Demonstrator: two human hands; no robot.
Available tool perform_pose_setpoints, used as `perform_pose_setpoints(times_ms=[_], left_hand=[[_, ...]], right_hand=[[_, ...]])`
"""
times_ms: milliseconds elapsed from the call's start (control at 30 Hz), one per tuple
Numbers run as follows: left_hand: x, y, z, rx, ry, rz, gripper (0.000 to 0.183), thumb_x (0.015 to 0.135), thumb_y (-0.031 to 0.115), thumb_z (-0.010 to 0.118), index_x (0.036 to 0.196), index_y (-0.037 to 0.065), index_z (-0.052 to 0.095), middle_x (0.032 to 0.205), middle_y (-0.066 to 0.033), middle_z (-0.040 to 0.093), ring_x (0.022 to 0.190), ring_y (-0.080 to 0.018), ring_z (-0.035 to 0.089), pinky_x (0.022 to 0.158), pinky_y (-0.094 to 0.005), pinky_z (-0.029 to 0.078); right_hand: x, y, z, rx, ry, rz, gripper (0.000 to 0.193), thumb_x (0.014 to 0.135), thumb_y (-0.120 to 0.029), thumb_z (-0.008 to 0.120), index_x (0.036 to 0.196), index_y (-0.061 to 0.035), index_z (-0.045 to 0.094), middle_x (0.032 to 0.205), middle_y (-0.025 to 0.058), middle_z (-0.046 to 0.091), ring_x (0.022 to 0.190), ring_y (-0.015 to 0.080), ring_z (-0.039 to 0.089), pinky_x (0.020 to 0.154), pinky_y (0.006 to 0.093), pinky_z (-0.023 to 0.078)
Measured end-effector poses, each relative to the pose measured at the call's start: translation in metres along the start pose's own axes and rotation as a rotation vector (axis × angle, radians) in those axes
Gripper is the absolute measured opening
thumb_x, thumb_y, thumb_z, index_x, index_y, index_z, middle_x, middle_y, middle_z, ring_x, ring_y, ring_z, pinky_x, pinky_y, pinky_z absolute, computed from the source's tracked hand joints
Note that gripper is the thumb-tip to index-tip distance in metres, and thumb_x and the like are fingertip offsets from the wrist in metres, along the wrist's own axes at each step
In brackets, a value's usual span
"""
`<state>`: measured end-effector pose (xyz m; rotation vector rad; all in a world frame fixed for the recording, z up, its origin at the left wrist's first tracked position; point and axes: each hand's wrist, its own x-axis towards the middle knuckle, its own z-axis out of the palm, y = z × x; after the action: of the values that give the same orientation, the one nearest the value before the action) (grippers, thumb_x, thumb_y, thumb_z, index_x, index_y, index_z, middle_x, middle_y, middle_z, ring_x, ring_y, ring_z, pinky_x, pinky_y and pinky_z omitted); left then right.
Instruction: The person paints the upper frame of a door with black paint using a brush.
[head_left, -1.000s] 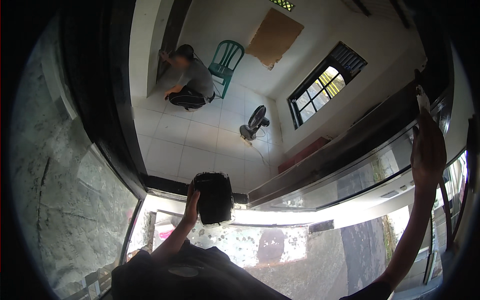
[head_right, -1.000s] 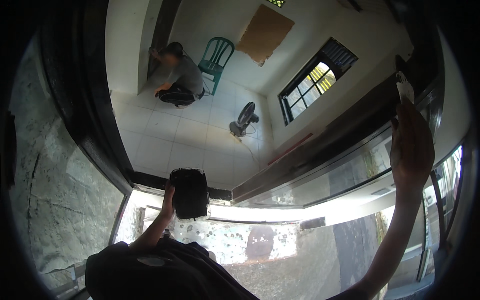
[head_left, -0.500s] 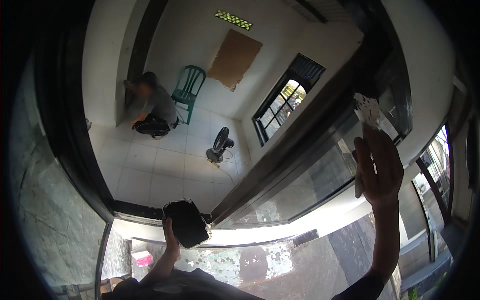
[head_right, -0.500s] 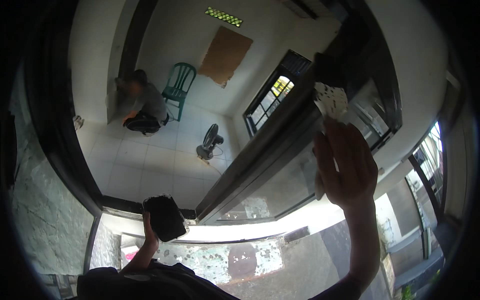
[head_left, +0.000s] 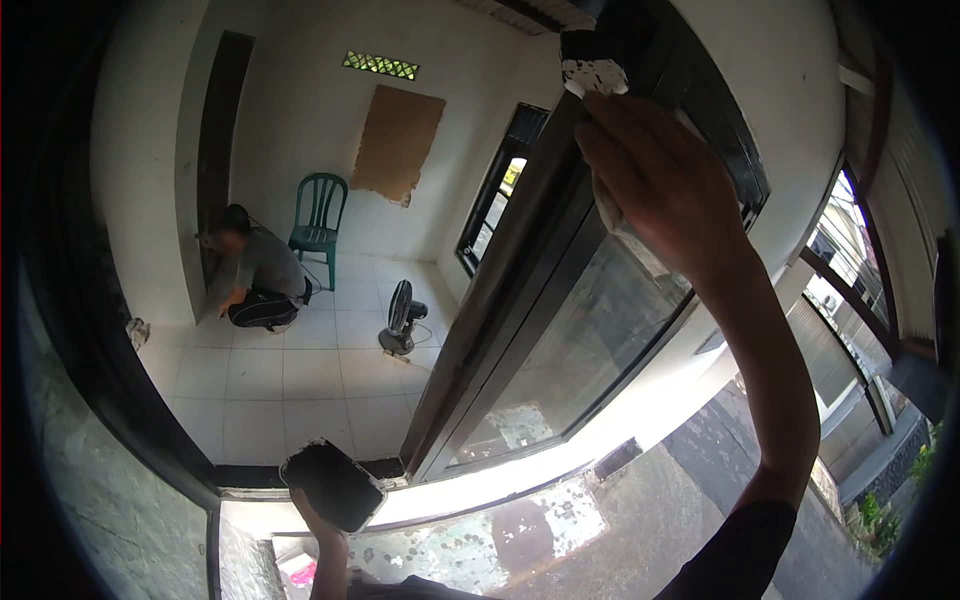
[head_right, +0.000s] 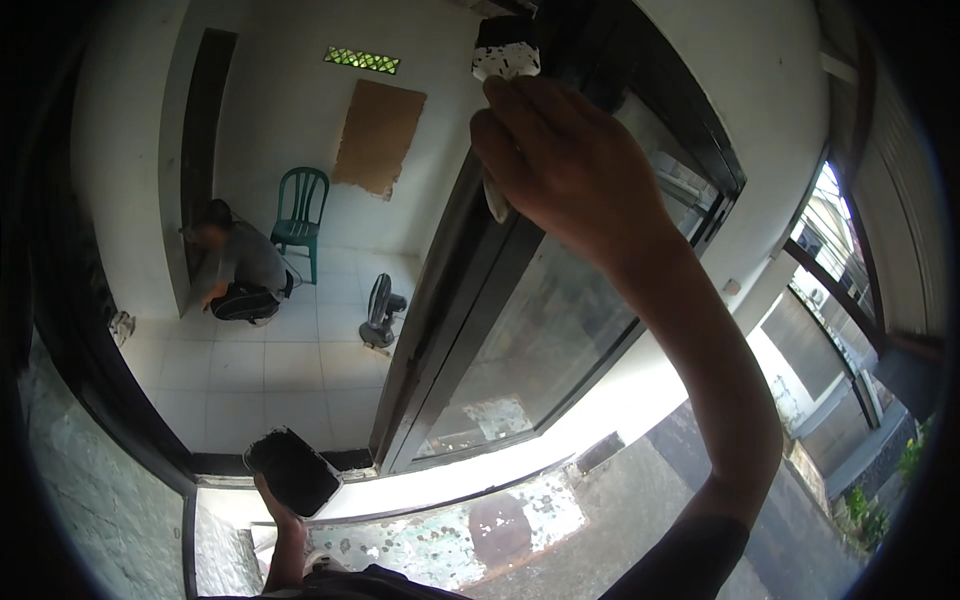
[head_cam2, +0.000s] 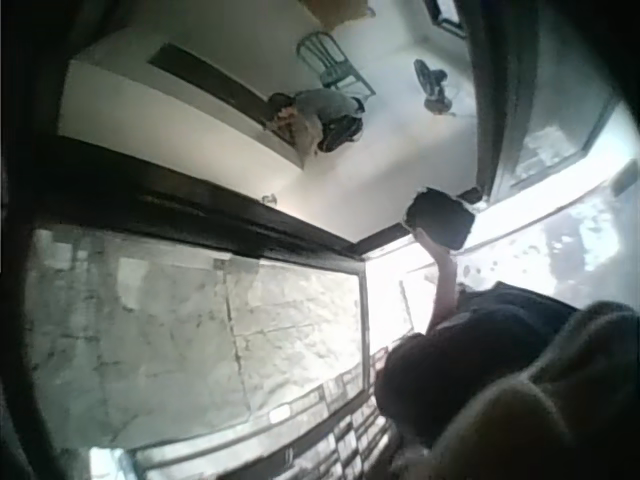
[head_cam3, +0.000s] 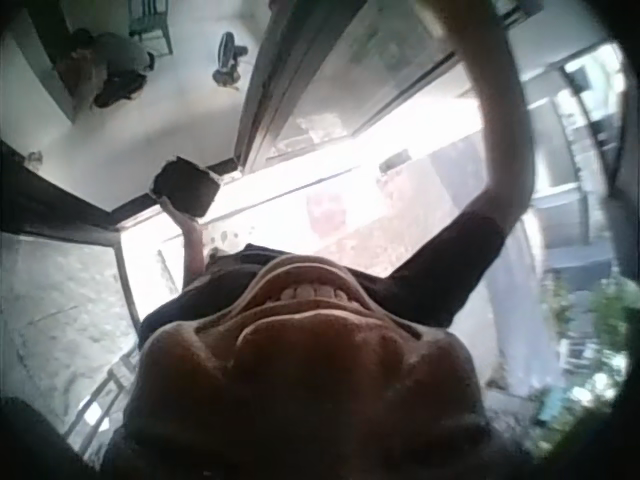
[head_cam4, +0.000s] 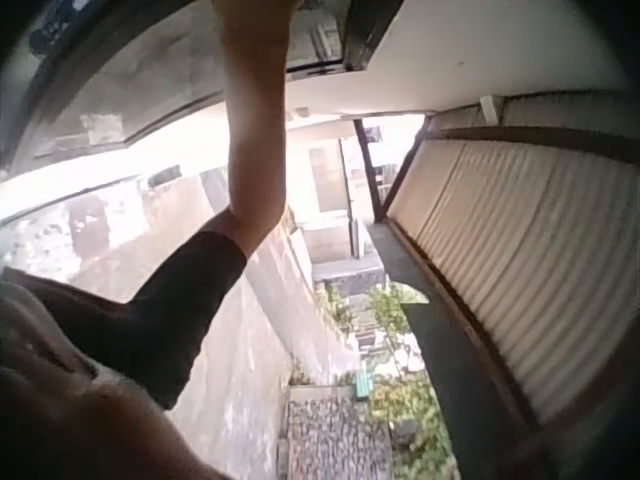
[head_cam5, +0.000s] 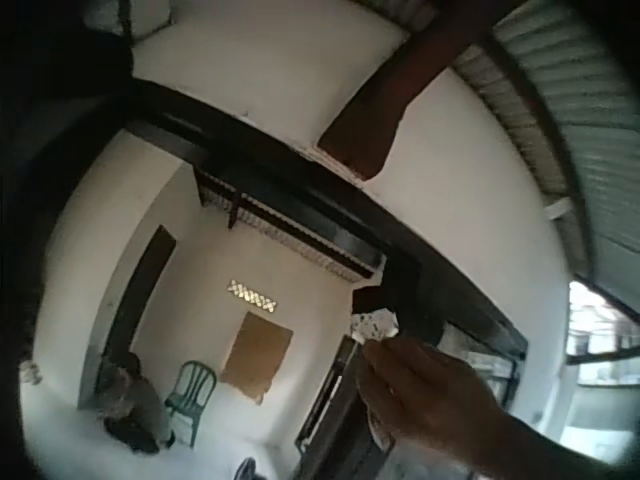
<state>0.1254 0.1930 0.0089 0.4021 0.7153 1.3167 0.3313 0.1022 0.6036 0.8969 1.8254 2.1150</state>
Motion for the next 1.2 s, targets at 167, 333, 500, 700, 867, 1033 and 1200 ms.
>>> perform_pose_setpoints(times_ms=[167,333,500,700,867,1033,1200], left_hand=[[0.022,-0.012,-0.035,-0.134,-0.25,-0.079,0.059,0.095,0.05,0.043,0.137,0.009,0.04,0.128,-0.0096,0.052,0.115,-0.0249,0.054,0.098,-0.0397,0.045],[0.051,0.0,-0.036,0.059,-0.216,-0.18,0.061,0.095,0.044,0.046,0.143,0.009,0.031,0.136,-0.0105,0.042,0.125,-0.0244,0.043,0.103,-0.0394,0.037],[0.089,0.031,-0.023,0.168,-0.204,-0.137,0.064,0.092,0.054,0.047,0.14,0.012,0.036,0.134,-0.0079,0.046,0.125,-0.0237,0.044,0.105,-0.0392,0.035],[0.113,0.038,-0.01,0.033,-0.194,-0.155,0.063,0.093,0.053,0.046,0.14,0.012,0.035,0.135,-0.0083,0.044,0.127,-0.024,0.042,0.107,-0.0392,0.032],[0.121,0.028,-0.005,0.084,-0.287,-0.141,0.064,0.094,0.053,0.045,0.142,0.011,0.035,0.137,-0.0086,0.043,0.129,-0.0237,0.04,0.108,-0.0387,0.031],[0.137,0.015,-0.017,0.07,-0.277,-0.157,0.064,0.094,0.052,0.044,0.143,0.011,0.034,0.138,-0.0085,0.042,0.129,-0.0234,0.04,0.109,-0.0384,0.03],[0.137,0.031,-0.003,0.067,-0.3,-0.14,0.064,0.094,0.052,0.044,0.143,0.011,0.034,0.139,-0.0085,0.042,0.129,-0.0235,0.04,0.109,-0.0386,0.029]], right_hand=[[0.023,0.01,0.041,-0.058,-0.087,-0.007,0.016,0.07,-0.011,0.068,0.082,-0.0083,0.059,0.085,0.0045,0.061,0.087,0.0166,0.063,0.077,0.0279,0.056],[0.04,0.01,0.062,-0.172,-0.406,0.041,0.016,0.077,-0.011,0.065,0.09,-0.0056,0.057,0.098,0.0087,0.063,0.098,0.0206,0.063,0.081,0.0318,0.056],[0.058,-0.002,0.081,-0.346,-0.563,0.033,0.012,0.072,-0.012,0.066,0.079,-0.0073,0.058,0.08,0.0061,0.061,0.085,0.0175,0.065,0.073,0.0301,0.056],[0.078,0.0,0.105,-0.35,-0.587,0.004,0.008,0.072,-0.012,0.066,0.072,-0.0081,0.058,0.073,0.0047,0.061,0.077,0.0167,0.066,0.068,0.0292,0.057],[0.074,0.015,0.108,-0.352,-0.62,0.038,0.009,0.075,-0.013,0.066,0.076,-0.0075,0.059,0.076,0.0057,0.062,0.078,0.0181,0.066,0.069,0.0277,0.057],[0.067,0.022,0.094,-0.398,-0.522,-0.009,0.02,0.073,-0.026,0.07,0.076,-0.0074,0.063,0.071,0.0044,0.062,0.076,0.0173,0.066,0.065,0.0281,0.056],[0.069,-0.003,0.081,-0.333,-0.521,0.041,0.015,0.071,-0.019,0.068,0.075,-0.0074,0.06,0.075,0.0056,0.061,0.078,0.018,0.066,0.069,0.0291,0.056]])
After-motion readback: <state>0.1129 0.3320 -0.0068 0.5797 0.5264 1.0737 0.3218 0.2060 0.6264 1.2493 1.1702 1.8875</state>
